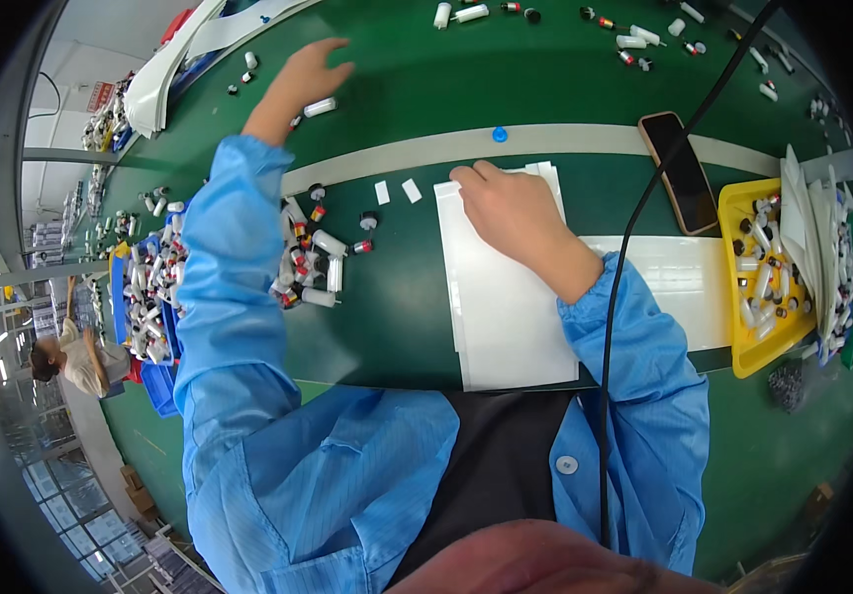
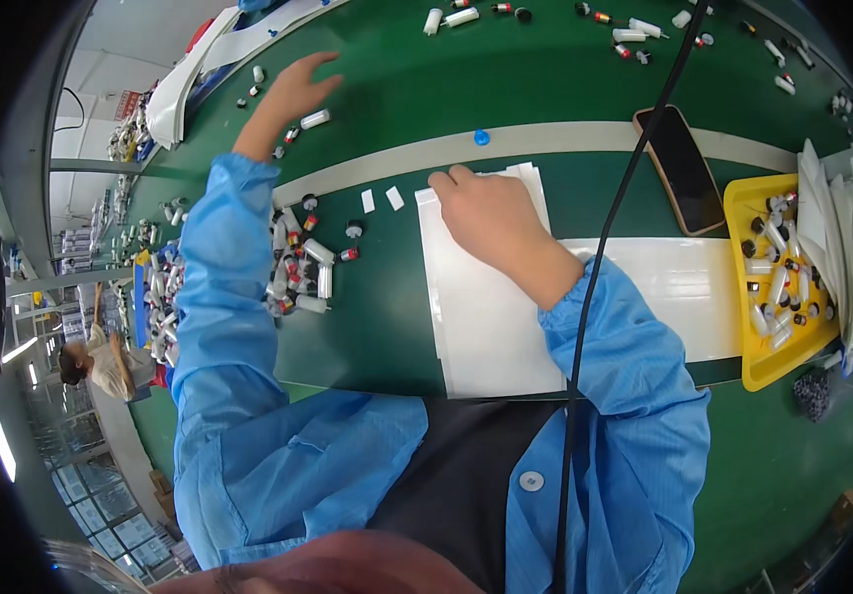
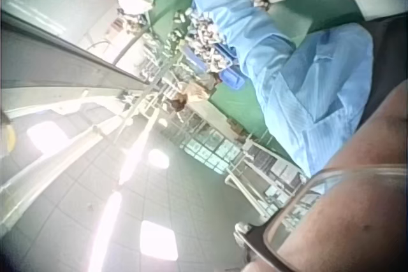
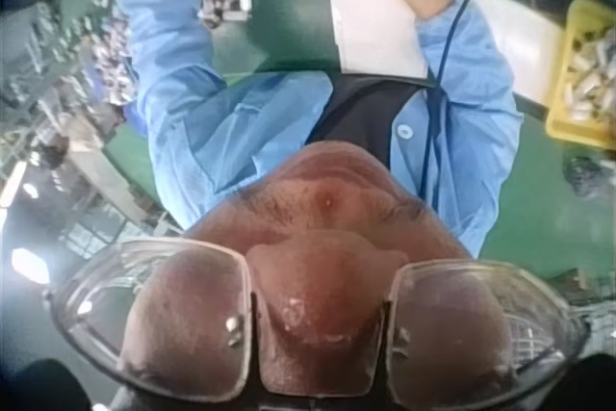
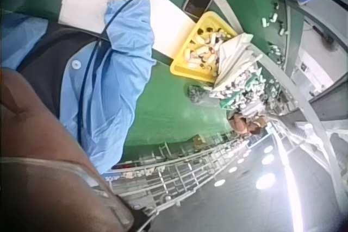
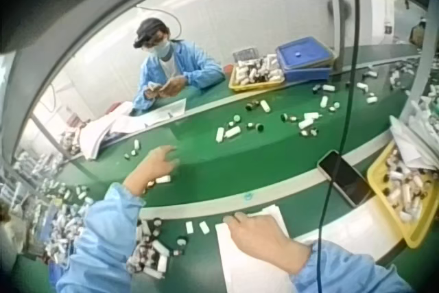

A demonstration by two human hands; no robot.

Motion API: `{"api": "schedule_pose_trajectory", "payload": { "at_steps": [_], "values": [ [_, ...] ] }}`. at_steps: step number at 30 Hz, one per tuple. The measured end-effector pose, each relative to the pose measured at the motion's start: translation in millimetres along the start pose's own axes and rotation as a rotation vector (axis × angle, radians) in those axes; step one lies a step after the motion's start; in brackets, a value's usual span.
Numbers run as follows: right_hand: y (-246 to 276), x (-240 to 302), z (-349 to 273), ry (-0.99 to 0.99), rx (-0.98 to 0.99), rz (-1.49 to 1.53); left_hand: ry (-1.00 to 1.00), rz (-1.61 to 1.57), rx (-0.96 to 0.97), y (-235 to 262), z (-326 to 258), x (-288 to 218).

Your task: Assembling small electronic components and applying adhesive strips at a factory workbench.

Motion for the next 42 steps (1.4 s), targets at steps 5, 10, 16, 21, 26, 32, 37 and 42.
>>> {"api": "schedule_pose_trajectory", "payload": {
  "at_steps": [5,10,16,21,26,32,37,42],
  "values": [
    [1.9,2.3,-1.0,0.052,-0.010,-0.012,0.143,-0.216,-0.104,-68.9,95.9,-22.2],
    [4.9,0.8,-3.7,0.032,0.012,0.090,0.308,-0.368,-0.086,-84.8,124.1,-33.9],
    [10.7,-1.7,-0.7,-0.043,-0.014,0.238,0.098,-0.152,-0.059,-85.2,99.2,-18.0],
    [27.2,-1.3,-1.0,-0.031,-0.107,0.409,0.203,-0.677,-0.377,-21.5,59.8,-39.5],
    [36.8,-4.2,-2.0,-0.137,-0.284,0.669,0.203,-1.378,-0.550,22.4,-25.8,-134.5],
    [50.6,28.4,-12.4,-0.064,-0.150,0.922,0.426,-2.101,-0.231,-10.8,-88.8,-226.7],
    [37.5,19.7,-26.0,-0.244,-0.062,1.170,0.544,-2.010,-0.288,-31.8,-95.8,-231.2],
    [18.9,1.6,-25.9,-0.311,-0.153,1.248,0.454,-2.163,-0.125,-32.9,-93.9,-237.1]
  ]
}}
Point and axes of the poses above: each hand's wrist, its own z-axis towards the middle knuckle, its own y-axis out of the back of the hand, x = y × z, the point moved 4 cm from there along z, towards the middle knuckle, and after that the axes turned 8 degrees about -y, right-handed, at the moved point
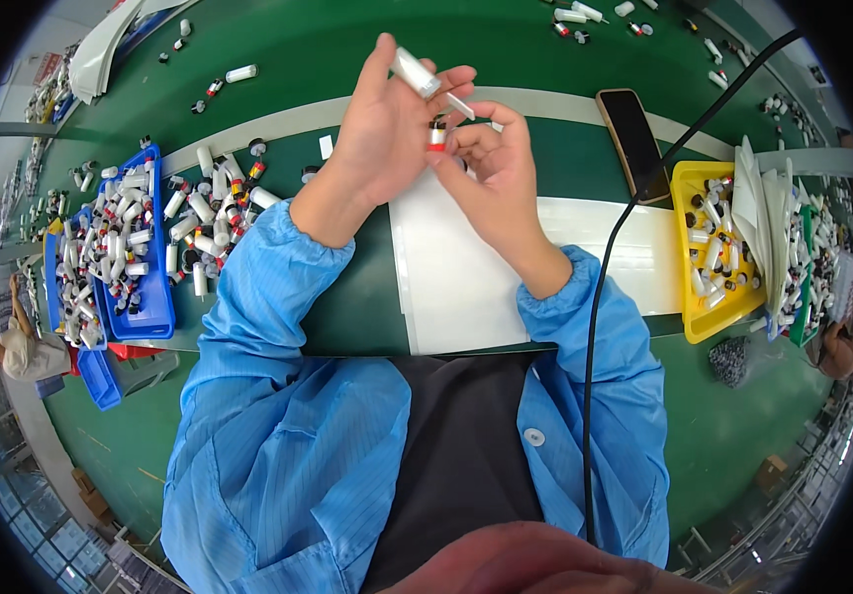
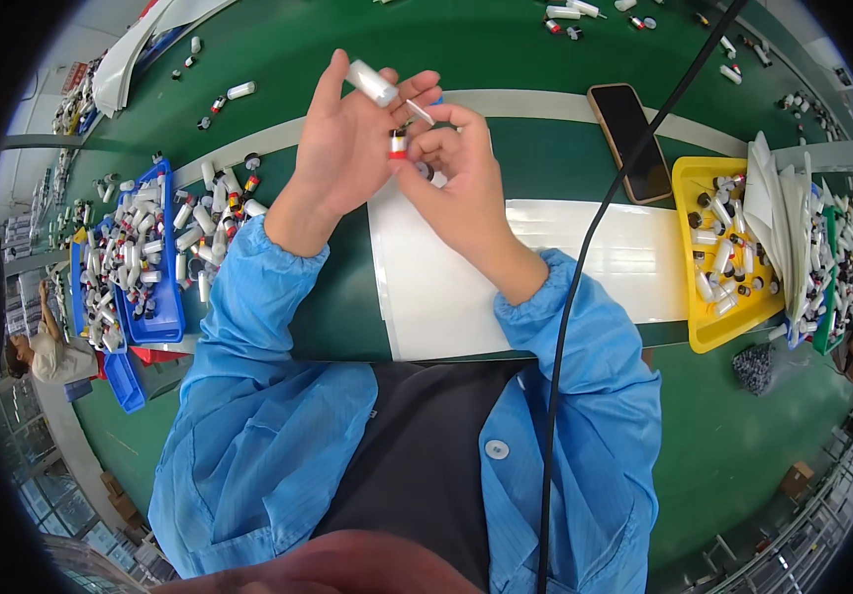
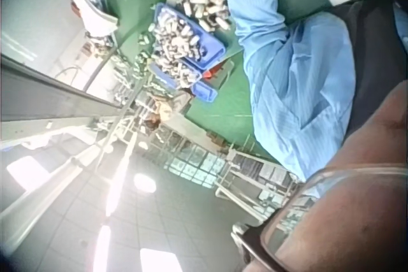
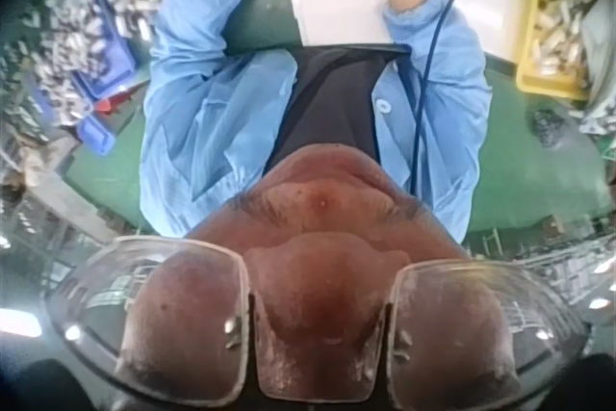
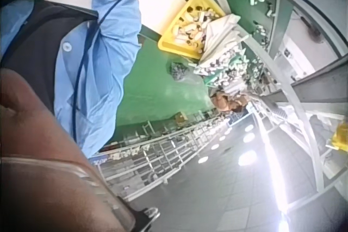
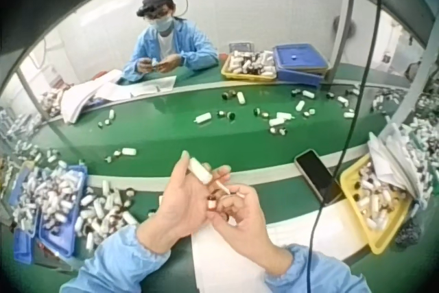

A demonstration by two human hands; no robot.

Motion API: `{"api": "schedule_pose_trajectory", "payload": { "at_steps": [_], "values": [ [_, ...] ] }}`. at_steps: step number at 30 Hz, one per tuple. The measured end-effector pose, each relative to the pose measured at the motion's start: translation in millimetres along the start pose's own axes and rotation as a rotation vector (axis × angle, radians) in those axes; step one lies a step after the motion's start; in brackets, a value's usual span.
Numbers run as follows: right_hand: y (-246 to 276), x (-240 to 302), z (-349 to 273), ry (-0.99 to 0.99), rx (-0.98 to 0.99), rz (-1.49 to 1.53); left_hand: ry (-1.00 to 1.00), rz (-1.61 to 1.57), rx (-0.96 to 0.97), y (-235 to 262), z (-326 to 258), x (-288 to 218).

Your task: Assembling small electronic components and applying adhesive strips at a factory workbench.

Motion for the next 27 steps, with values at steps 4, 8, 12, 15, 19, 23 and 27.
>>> {"api": "schedule_pose_trajectory", "payload": {
  "at_steps": [4,8,12,15,19,23,27],
  "values": [
    [13.1,0.7,5.3,0.140,-0.099,-0.034,-0.006,0.207,0.244,7.0,7.2,7.4],
    [21.0,4.6,7.4,0.244,-0.154,-0.196,-0.147,0.546,0.362,5.2,8.0,2.8],
    [26.0,3.8,7.5,0.276,-0.224,-0.267,-0.233,0.628,0.328,9.3,11.9,1.1],
    [25.0,5.1,8.8,0.329,-0.214,-0.231,-0.254,0.603,0.301,13.4,13.6,1.6],
    [26.3,8.5,10.6,0.429,-0.232,-0.247,-0.282,0.574,0.317,12.8,15.2,-1.5],
    [36.5,24.3,13.4,0.235,-0.176,-0.013,-0.294,0.663,0.374,11.1,14.6,-2.4],
    [48.0,20.6,21.4,-0.025,-0.018,0.179,-0.240,0.722,0.406,6.6,8.9,-0.8]
  ]
}}
Point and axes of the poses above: each hand's wrist, its own z-axis towards the middle knuckle, its own y-axis out of the back of the hand, x = y × z, the point moved 4 cm from there along z, towards the middle knuckle, and after that the axes turned 8 degrees about -y, right-handed, at the moved point
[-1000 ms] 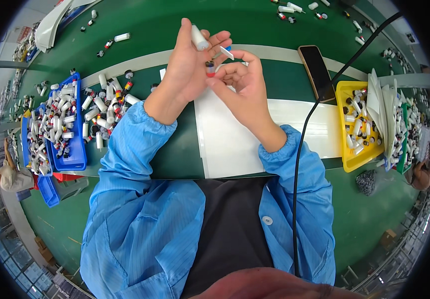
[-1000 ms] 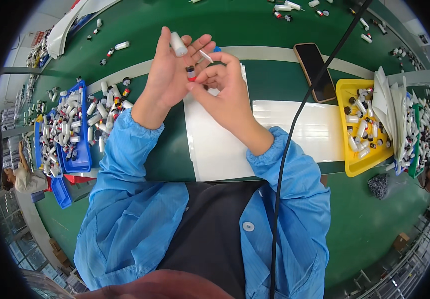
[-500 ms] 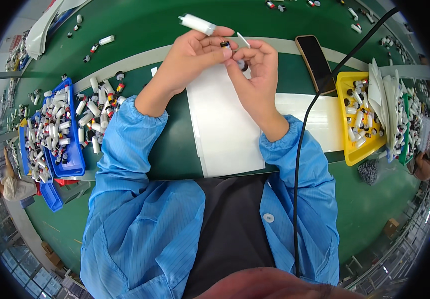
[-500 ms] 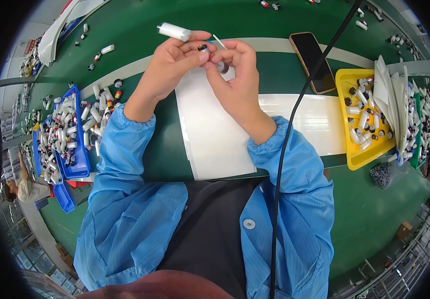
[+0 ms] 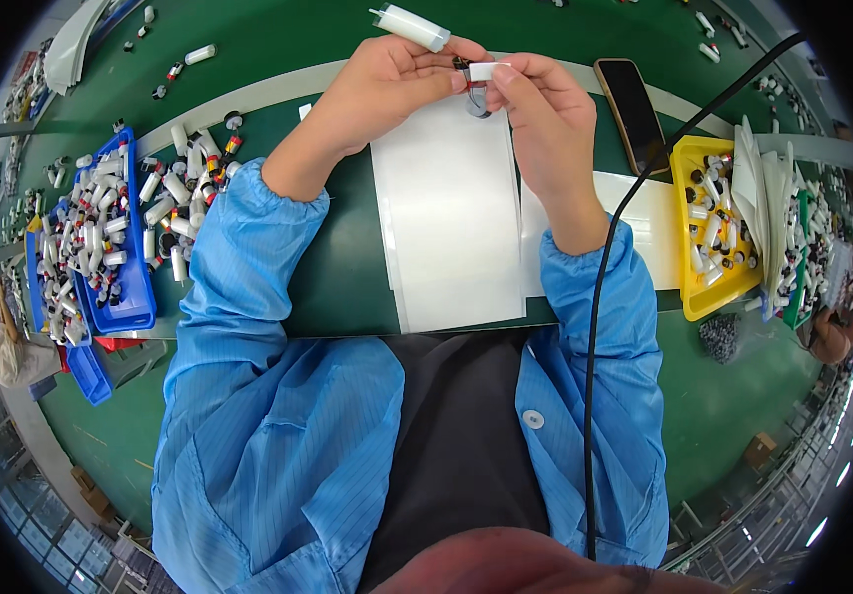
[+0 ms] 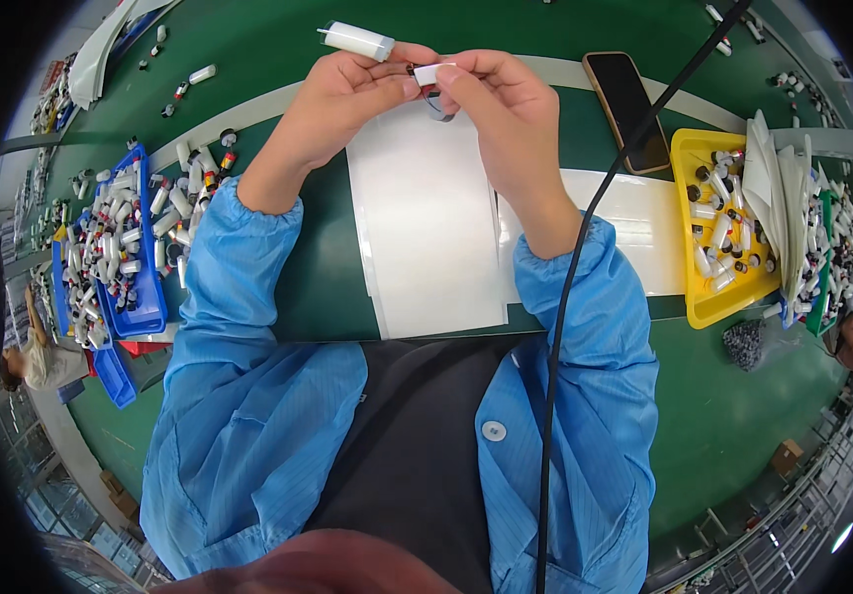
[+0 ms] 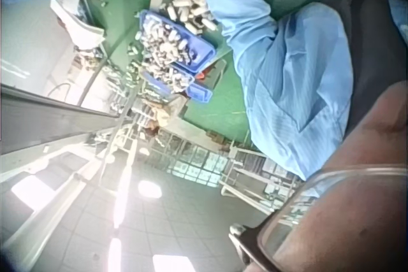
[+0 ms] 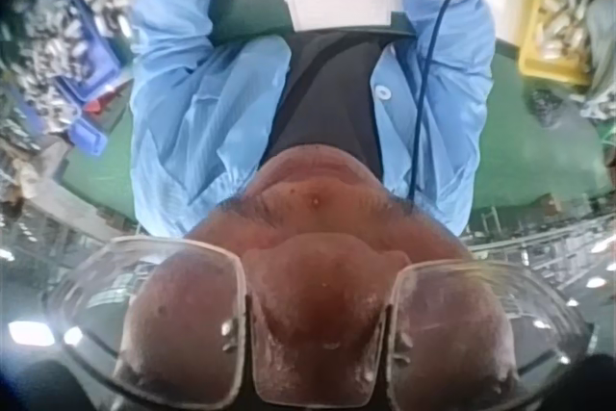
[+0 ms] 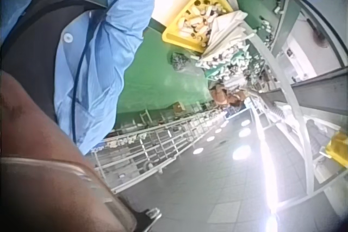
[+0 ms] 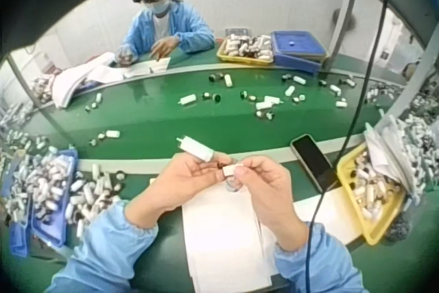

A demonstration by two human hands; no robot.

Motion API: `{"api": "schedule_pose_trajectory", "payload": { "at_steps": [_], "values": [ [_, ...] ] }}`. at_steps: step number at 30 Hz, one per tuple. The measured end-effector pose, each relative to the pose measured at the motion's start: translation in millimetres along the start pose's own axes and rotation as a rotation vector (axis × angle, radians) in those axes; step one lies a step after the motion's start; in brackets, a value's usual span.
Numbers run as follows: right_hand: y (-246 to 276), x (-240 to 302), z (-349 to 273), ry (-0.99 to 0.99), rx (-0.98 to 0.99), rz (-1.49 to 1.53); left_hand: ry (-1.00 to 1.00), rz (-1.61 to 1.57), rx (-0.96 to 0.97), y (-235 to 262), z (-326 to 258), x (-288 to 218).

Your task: Assembling small electronic components and applying adhesive strips at a factory workbench.

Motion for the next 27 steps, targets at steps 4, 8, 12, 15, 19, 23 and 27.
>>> {"api": "schedule_pose_trajectory", "payload": {
  "at_steps": [4,8,12,15,19,23,27],
  "values": [
    [0.1,-1.4,2.1,-0.141,0.044,0.150,-0.020,0.029,0.019,-0.5,-1.7,1.4],
    [0.3,-4.3,1.2,-0.206,0.002,0.063,-0.062,0.055,0.035,-3.4,-0.4,1.3],
    [-0.7,-9.2,-0.9,-0.222,-0.043,0.072,-0.069,0.043,0.031,-4.1,-0.3,6.7],
    [-1.1,-12.5,-2.5,-0.196,-0.090,0.064,-0.082,0.050,0.039,-3.7,-0.2,8.3],
    [-3.9,-15.9,-7.1,-0.132,-0.165,0.047,-0.074,0.057,0.004,-6.2,-2.0,3.5],
    [-12.0,-11.8,-12.6,-0.071,-0.227,-0.045,-0.071,0.147,-0.021,-3.6,-1.2,3.5],
    [-5.5,-4.8,-12.6,0.159,-0.273,-0.387,-0.075,0.148,-0.024,-6.4,0.0,-4.0]
  ]
}}
Point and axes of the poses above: each hand's wrist, its own z-axis towards the middle knuckle, its own y-axis out of the back of the hand, x = y × z, the point moved 4 cm from there along z, towards the middle knuckle, and after that the axes turned 8 degrees about -y, right-handed, at the moved point
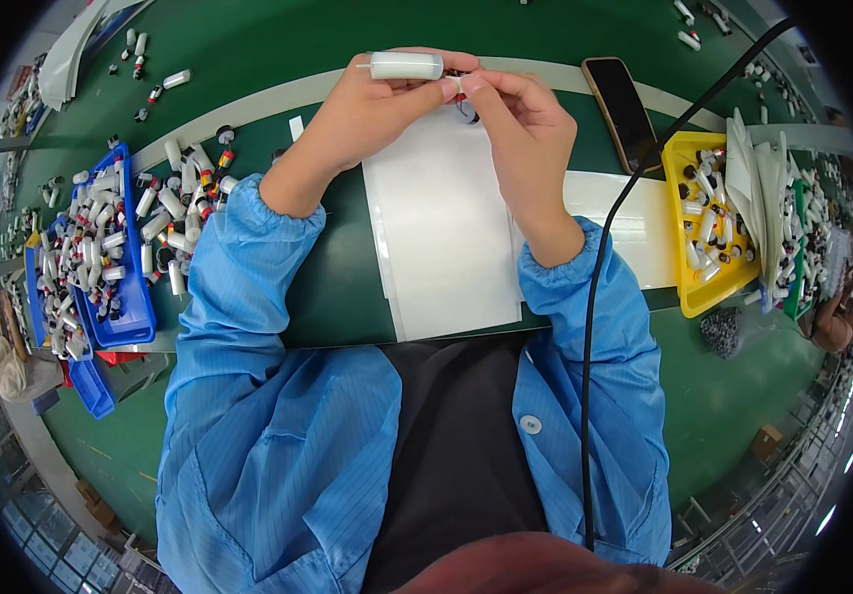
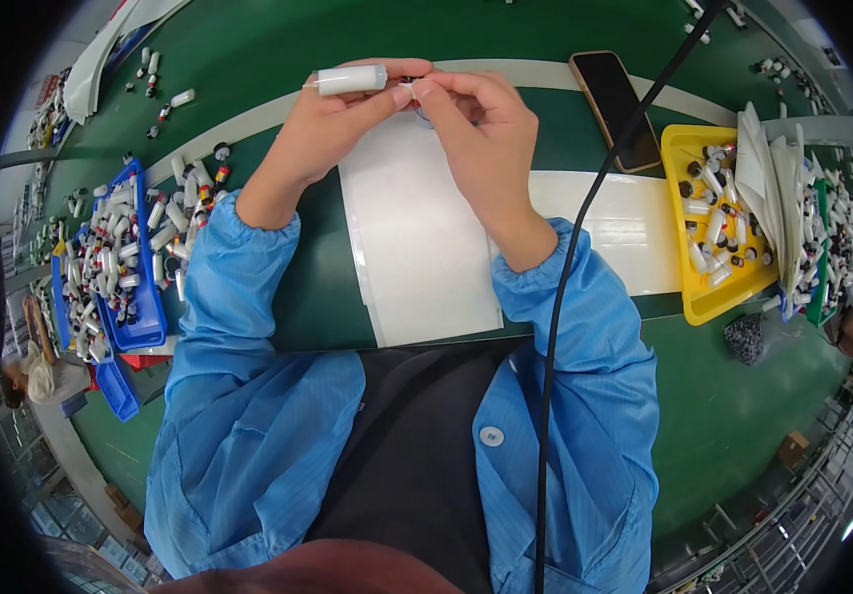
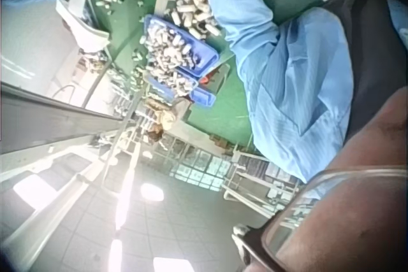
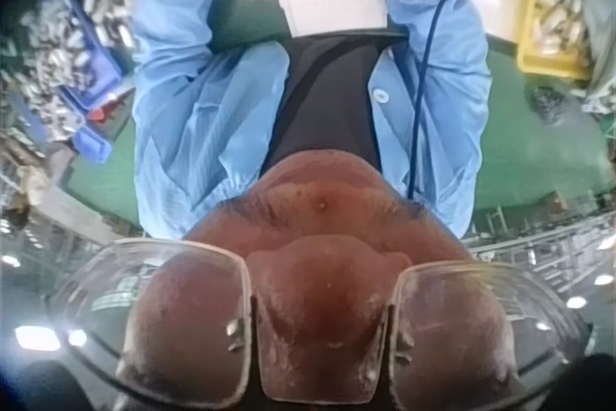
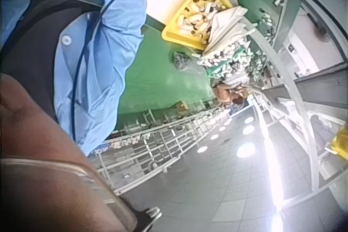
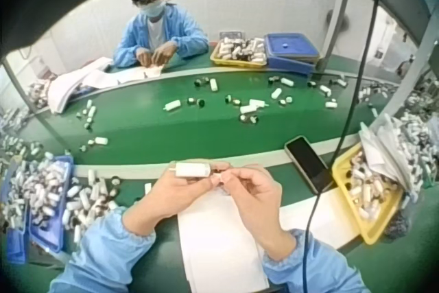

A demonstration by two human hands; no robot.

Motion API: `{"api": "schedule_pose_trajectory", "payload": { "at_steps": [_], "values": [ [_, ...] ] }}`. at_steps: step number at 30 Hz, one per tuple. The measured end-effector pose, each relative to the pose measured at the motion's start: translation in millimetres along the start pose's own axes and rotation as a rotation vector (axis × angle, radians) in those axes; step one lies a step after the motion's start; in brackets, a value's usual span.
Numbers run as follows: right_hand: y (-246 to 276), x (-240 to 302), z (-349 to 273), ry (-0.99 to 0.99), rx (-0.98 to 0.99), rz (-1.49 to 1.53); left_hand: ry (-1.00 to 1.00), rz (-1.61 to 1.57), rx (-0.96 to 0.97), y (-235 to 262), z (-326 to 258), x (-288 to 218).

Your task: Assembling small electronic components and applying adhesive strips at a factory workbench.

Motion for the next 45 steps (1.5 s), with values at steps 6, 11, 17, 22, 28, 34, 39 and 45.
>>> {"api": "schedule_pose_trajectory", "payload": {
  "at_steps": [6,11,17,22,28,34,39,45],
  "values": [
    [-9.8,4.9,12.0,-0.367,0.271,0.559,0.038,-0.269,0.030,-6.6,-3.7,-1.3],
    [-3.3,-15.2,11.3,-0.459,0.394,0.630,0.092,-0.355,-0.010,-11.0,-4.3,-6.9],
    [-9.5,-11.3,1.8,0.106,0.267,-0.357,-0.010,0.038,-0.321,90.2,-7.7,-21.2],
    [-41.3,-10.2,-19.2,0.444,0.336,-0.893,0.186,0.449,-0.308,205.3,-15.6,4.8],
    [-44.8,-14.9,-14.9,0.434,0.314,-0.977,0.381,1.219,-0.055,266.0,18.3,22.4],
    [-47.6,-30.1,-9.3,0.267,0.382,-0.934,-0.064,1.417,-0.143,265.5,113.9,108.7],
    [-42.0,-28.6,-15.4,0.368,0.378,-0.927,0.107,1.331,-0.228,301.3,105.2,154.1],
    [-34.0,-11.1,-9.1,0.146,0.447,-0.852,-0.134,0.552,-0.406,219.7,93.5,39.5]
  ]
}}
Point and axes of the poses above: each hand's wrist, its own z-axis towards the middle knuckle, its own y-axis out of the back of the hand, x = y × z, the point moved 4 cm from there along z, towards the middle knuckle, and after that the axes turned 8 degrees about -y, right-handed, at the moved point
